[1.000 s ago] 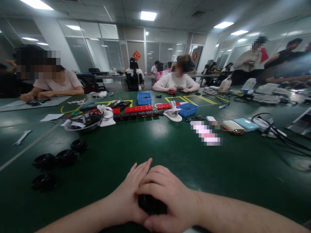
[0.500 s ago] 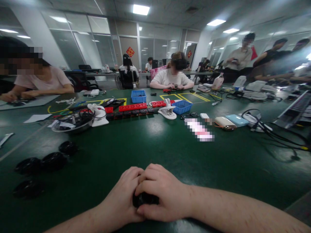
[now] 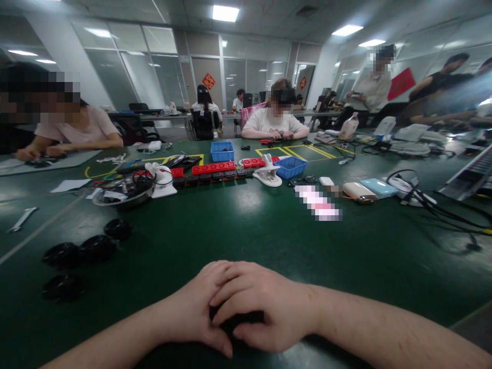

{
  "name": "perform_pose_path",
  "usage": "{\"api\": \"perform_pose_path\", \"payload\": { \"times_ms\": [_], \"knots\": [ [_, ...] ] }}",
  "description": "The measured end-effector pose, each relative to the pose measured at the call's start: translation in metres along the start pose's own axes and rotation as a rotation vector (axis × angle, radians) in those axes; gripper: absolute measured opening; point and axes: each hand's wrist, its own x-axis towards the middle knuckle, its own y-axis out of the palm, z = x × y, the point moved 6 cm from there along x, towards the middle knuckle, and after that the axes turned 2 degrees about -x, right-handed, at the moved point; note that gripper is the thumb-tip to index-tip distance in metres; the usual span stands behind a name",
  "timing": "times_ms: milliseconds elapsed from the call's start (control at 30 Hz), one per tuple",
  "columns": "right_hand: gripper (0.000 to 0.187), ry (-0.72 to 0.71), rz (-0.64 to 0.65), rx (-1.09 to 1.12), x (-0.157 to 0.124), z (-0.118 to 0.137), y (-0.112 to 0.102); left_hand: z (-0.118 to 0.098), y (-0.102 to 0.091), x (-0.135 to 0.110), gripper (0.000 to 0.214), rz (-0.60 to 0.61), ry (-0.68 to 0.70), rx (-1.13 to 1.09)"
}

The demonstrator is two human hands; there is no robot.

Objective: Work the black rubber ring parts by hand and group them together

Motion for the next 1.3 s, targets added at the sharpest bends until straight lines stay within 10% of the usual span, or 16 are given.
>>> {"api": "perform_pose_path", "payload": {
  "times_ms": [267, 700, 1067, 1300],
  "knots": [
    [0.047, 0.199, -0.126, -0.343, -0.006, -0.015, 0.004, -0.008, 0.014, -0.003, 0.07, -0.272, -0.085, 0.089],
    [0.025, 0.033, 0.033, -0.194, -0.002, -0.004, 0.006, 0.006, -0.003, 0.006, 0.027, -0.05, -0.026, -0.145],
    [0.03, -0.003, 0.01, -0.052, -0.002, -0.006, 0.011, -0.001, -0.006, 0.003, 0.044, 0.11, 0.041, -0.082],
    [0.04, 0.143, -0.216, -0.178, -0.006, -0.009, -0.001, 0.006, -0.004, 0.0, 0.071, -0.177, -0.118, 0.088]
  ]
}}
